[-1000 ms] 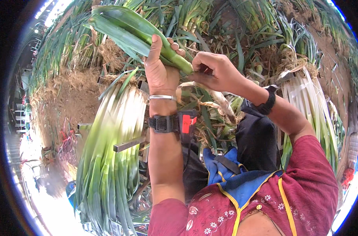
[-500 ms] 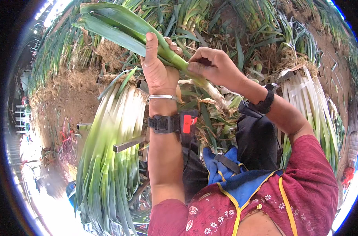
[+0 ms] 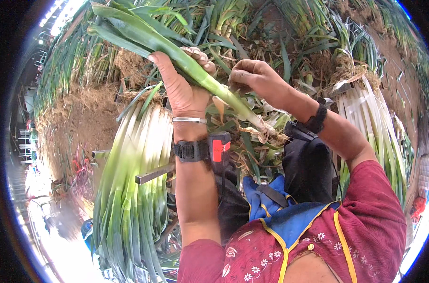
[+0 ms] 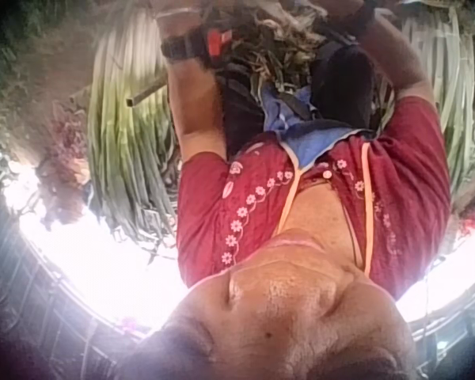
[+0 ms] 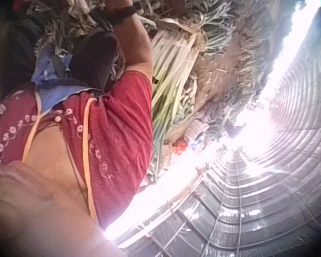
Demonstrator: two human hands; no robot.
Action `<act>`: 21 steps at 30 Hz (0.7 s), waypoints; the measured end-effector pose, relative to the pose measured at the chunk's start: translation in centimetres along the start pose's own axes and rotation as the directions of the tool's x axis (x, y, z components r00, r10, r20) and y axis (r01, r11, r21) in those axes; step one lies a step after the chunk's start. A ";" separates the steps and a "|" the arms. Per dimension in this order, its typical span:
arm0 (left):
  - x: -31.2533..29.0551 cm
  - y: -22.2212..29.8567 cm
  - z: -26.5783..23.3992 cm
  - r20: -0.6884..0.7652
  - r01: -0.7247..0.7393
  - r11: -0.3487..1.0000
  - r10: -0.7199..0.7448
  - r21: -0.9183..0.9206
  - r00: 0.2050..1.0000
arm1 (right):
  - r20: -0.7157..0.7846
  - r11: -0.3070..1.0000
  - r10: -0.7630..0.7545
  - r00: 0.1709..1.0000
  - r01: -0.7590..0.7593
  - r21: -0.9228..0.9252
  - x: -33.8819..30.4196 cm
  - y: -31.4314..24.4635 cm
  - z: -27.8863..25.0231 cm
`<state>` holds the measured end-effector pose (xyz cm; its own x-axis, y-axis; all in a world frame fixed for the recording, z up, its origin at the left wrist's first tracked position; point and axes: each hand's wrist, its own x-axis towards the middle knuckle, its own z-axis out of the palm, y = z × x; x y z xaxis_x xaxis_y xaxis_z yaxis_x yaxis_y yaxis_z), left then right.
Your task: Cleaning and trimming harvested leeks by hand and using a knife.
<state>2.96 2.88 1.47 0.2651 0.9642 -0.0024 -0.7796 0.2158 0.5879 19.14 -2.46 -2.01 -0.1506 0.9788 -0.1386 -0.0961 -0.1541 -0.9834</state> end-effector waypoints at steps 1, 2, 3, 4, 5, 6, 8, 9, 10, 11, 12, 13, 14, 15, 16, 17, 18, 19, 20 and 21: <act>0.1 0.1 -0.2 0.015 0.008 1.000 -0.008 -0.001 1.000 | -0.024 0.996 0.046 0.999 -0.044 0.073 -0.1 -0.3 0.1; 0.2 0.2 -0.3 0.029 0.016 1.000 -0.016 -0.002 0.999 | 0.018 0.995 0.039 0.999 -0.041 0.093 -0.2 -0.5 0.1; 0.2 0.1 -0.2 0.009 -0.006 0.999 0.005 0.035 1.000 | 0.056 0.993 0.032 0.998 -0.038 0.113 -0.3 -0.7 -0.1; 0.2 0.0 0.0 -0.010 -0.027 0.997 0.028 0.073 1.000 | 0.094 0.991 0.023 0.995 -0.036 0.132 -0.4 -0.7 -0.2; 0.2 -0.2 0.1 -0.029 -0.048 0.993 0.051 0.111 0.998 | 0.088 0.998 -0.046 0.995 0.042 0.051 -0.4 -0.6 0.0; 0.2 -0.3 0.1 -0.017 -0.057 0.990 0.060 0.127 0.998 | 0.088 0.992 -0.117 0.989 0.120 -0.029 -0.4 -0.5 0.6; 0.2 -0.5 0.2 0.007 -0.076 0.984 0.076 0.160 0.997 | 0.128 0.920 -0.259 0.957 0.285 -0.269 -0.4 -0.5 1.0; 0.2 -0.6 0.2 0.006 -0.076 0.983 0.076 0.170 0.997 | 0.173 0.832 -0.322 0.931 0.366 -0.418 -0.3 -0.6 0.9; 0.2 -0.7 0.3 0.005 -0.076 0.981 0.076 0.180 0.997 | 0.228 0.713 -0.374 0.899 0.436 -0.549 -0.2 -0.6 0.9; 0.2 -0.8 0.3 0.004 -0.076 0.979 0.076 0.189 0.997 | 0.254 0.698 -0.390 0.885 0.464 -0.545 0.0 -0.4 0.7; 0.1 -0.8 0.2 0.021 -0.068 0.983 0.065 0.172 0.998 | 0.289 0.714 -0.388 0.875 0.484 -0.506 0.2 -0.4 0.5; 0.1 -0.7 0.1 0.038 -0.059 0.986 0.054 0.154 0.998 | 0.323 0.729 -0.387 0.863 0.501 -0.465 0.4 -0.4 0.1; 0.2 -0.6 0.0 0.055 -0.050 0.989 0.042 0.137 0.998 | 0.356 0.744 -0.388 0.850 0.517 -0.424 0.5 -0.3 -0.1; 0.2 -0.4 -0.2 0.052 -0.040 0.994 0.035 0.103 0.998 | 0.327 0.789 -0.392 0.860 0.497 -0.361 0.5 0.1 0.1; 0.3 -0.2 -0.5 0.048 -0.030 0.997 0.027 0.070 0.998 | 0.297 0.829 -0.393 0.870 0.475 -0.294 0.4 0.5 0.4; 0.4 0.0 -0.8 0.045 -0.021 0.999 0.019 0.036 0.999 | 0.268 0.863 -0.392 0.880 0.453 -0.225 0.4 0.8 0.5; 0.6 0.1 -0.8 0.060 -0.003 1.000 0.005 -0.025 0.998 | 0.268 0.853 -0.376 0.887 0.444 -0.274 0.4 0.8 0.2; 0.7 0.0 -0.8 0.076 0.016 0.996 -0.009 -0.087 0.997 | 0.267 0.840 -0.360 0.894 0.435 -0.324 0.2 0.9 -0.3; 0.9 0.0 -0.8 0.093 0.035 0.988 -0.022 -0.148 0.995 | 0.265 0.825 -0.344 0.901 0.425 -0.372 0.1 0.9 -0.8; 1.0 0.3 -0.9 0.134 0.040 0.985 -0.017 -0.168 0.991 | 0.249 0.827 -0.307 0.919 0.387 -0.408 -0.1 0.8 -1.0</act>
<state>2.47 4.02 0.86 0.3520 0.9311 0.0954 -0.8525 0.2769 0.4433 20.07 -2.52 -2.95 -0.3534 0.9130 0.2036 0.2642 0.3062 -0.9146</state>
